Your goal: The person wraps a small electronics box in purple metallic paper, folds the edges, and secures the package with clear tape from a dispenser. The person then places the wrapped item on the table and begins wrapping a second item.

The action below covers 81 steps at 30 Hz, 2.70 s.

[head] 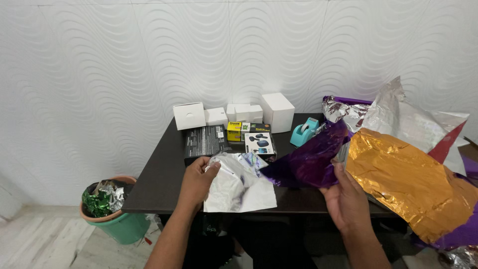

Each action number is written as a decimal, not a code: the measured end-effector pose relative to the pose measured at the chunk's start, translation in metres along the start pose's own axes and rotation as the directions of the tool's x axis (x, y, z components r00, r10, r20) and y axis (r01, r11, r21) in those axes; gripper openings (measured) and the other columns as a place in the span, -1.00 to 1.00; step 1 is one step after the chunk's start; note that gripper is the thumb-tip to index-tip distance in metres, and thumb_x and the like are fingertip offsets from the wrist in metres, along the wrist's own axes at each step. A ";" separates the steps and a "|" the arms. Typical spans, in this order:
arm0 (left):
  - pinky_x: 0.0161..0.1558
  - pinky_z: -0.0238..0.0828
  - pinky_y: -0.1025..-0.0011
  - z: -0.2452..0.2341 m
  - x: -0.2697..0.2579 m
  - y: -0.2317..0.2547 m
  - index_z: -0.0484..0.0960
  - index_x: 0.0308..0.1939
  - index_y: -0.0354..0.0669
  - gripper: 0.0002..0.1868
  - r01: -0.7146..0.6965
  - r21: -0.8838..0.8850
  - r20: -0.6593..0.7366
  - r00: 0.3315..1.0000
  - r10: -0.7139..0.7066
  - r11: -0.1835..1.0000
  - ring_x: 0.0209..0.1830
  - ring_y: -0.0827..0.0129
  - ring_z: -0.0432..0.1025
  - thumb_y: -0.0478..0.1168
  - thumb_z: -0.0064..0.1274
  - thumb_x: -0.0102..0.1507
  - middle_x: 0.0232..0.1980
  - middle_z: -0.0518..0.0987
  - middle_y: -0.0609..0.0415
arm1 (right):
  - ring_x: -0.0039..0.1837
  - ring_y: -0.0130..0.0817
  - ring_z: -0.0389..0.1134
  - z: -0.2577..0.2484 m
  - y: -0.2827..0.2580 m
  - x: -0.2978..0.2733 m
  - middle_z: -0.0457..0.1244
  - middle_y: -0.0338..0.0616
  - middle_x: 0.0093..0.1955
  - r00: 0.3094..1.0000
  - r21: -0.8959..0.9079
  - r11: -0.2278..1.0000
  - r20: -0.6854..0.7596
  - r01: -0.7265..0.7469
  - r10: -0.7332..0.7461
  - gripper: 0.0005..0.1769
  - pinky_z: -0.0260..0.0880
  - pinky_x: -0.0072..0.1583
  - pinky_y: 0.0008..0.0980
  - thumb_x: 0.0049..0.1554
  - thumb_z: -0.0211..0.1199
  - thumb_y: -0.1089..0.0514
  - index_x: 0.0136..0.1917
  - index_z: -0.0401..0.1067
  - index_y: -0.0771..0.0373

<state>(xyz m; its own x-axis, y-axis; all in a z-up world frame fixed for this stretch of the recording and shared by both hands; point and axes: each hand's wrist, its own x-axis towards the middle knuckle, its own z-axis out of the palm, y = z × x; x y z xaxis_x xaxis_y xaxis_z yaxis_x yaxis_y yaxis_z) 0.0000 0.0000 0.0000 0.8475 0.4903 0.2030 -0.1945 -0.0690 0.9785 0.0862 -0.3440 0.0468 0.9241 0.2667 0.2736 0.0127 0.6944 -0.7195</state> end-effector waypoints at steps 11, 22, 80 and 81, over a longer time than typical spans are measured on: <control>-0.14 0.51 0.45 0.010 -0.024 0.063 0.32 0.37 -0.17 -0.36 0.145 0.280 -0.160 0.982 -0.102 0.949 -0.20 0.38 0.60 -0.37 0.09 0.20 -0.04 0.70 -0.05 | 0.33 -0.14 0.35 -0.003 -0.001 0.013 0.25 0.08 0.36 0.952 0.069 0.984 -0.251 -0.162 0.174 -0.58 0.34 0.37 0.01 0.34 -0.06 0.11 0.38 0.20 0.38; -0.28 0.55 0.40 -0.046 -0.038 0.052 0.35 0.33 -0.28 -0.37 -0.029 0.329 -0.346 0.926 0.149 0.944 -0.22 0.32 0.58 -0.41 0.12 0.15 0.12 0.58 -0.05 | 0.23 -0.30 0.39 -0.023 0.010 0.024 0.30 -0.05 0.23 0.926 0.082 0.987 -0.343 -0.141 0.161 -0.65 0.45 0.30 -0.19 0.36 -0.03 0.14 0.34 0.26 0.33; -0.20 0.50 0.46 -0.006 -0.057 0.075 0.30 0.40 -0.20 -0.37 0.109 0.461 -0.209 0.978 -0.012 0.881 -0.35 0.48 0.62 -0.38 0.05 0.23 -0.13 0.78 0.09 | 0.46 0.05 0.27 0.096 0.061 0.059 0.28 0.09 0.39 0.921 -0.914 0.153 0.351 0.376 -0.166 -0.36 0.19 0.46 -0.06 0.28 0.02 -0.31 0.30 0.47 0.22; -0.16 0.49 0.52 -0.005 -0.058 0.075 0.32 0.38 -0.24 -0.39 0.041 0.495 -0.181 0.982 0.056 0.868 -0.33 0.53 0.64 -0.39 0.06 0.23 -0.14 0.78 0.09 | 0.42 0.07 0.28 0.098 0.065 0.068 0.27 0.15 0.36 0.934 -0.941 0.078 0.314 0.330 -0.168 -0.33 0.22 0.42 -0.06 0.23 0.12 -0.32 0.31 0.44 0.26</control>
<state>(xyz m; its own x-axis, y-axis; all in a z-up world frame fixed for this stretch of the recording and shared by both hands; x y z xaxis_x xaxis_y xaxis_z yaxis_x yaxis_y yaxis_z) -0.0659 -0.0295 0.0618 0.7320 0.6347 0.2478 0.1105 -0.4694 0.8760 0.1126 -0.2155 0.0812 0.7417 0.3421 0.5769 0.6651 -0.4863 -0.5666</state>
